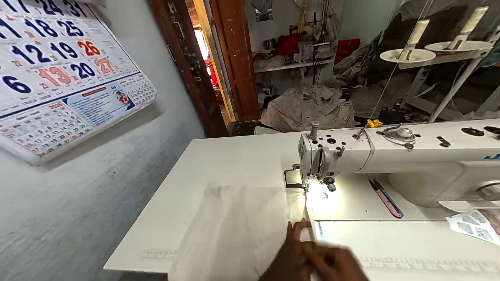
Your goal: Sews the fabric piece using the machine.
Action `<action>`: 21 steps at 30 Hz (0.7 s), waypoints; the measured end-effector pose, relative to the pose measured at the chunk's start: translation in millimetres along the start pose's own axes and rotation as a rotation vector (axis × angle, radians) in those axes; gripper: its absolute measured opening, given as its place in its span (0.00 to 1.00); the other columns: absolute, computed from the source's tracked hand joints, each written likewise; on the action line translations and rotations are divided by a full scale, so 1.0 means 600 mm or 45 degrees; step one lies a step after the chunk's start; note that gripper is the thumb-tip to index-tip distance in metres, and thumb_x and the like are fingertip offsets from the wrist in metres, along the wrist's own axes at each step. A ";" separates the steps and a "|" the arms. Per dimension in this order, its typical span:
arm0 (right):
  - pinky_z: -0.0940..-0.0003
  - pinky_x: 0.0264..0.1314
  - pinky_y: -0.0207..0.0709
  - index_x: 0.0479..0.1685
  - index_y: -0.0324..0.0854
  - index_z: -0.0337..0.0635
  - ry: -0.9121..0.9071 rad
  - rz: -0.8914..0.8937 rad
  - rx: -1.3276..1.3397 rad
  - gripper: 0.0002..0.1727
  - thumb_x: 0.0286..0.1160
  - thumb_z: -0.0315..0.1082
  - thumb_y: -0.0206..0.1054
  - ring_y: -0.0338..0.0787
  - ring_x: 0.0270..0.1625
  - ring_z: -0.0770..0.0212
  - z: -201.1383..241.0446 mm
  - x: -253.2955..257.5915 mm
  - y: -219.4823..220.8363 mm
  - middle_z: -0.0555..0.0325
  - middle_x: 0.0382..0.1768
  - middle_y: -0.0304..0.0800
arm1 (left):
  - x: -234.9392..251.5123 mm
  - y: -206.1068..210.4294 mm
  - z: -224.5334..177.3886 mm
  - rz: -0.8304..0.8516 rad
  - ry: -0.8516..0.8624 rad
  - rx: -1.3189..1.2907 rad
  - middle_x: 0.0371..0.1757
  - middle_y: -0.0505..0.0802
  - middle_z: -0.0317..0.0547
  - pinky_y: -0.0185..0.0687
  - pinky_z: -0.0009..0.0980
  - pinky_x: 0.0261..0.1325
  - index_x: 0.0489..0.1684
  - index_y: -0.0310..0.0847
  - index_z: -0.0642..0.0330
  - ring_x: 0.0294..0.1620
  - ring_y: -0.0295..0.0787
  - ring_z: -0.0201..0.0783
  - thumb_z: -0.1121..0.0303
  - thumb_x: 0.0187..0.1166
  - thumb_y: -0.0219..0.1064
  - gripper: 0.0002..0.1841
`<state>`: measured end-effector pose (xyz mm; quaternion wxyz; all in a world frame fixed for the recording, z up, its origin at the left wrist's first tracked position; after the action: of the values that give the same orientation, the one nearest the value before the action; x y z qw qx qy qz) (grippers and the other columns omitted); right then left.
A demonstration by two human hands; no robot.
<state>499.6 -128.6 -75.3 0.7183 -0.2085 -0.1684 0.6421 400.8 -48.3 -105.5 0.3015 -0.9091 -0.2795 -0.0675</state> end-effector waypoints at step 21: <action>0.23 0.74 0.67 0.75 0.76 0.25 0.241 -1.019 -0.952 0.27 0.74 0.14 0.57 0.73 0.80 0.22 -0.202 -0.056 -0.358 0.26 0.78 0.74 | 0.126 -0.036 0.067 -0.216 -0.205 1.091 0.66 0.92 0.44 0.81 0.50 0.52 0.64 0.89 0.53 0.57 0.89 0.53 0.40 0.84 0.56 0.29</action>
<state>740.3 -190.8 -67.6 0.7953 -0.4258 -0.3854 0.1941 450.2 25.1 -104.9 0.6218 -0.6782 -0.3784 0.1010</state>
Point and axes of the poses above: each hand's wrist, its own x-axis towards the middle knuckle, its own y-axis out of the palm, z = x × y, the point moved 6 cm from there along x, towards the middle knuckle
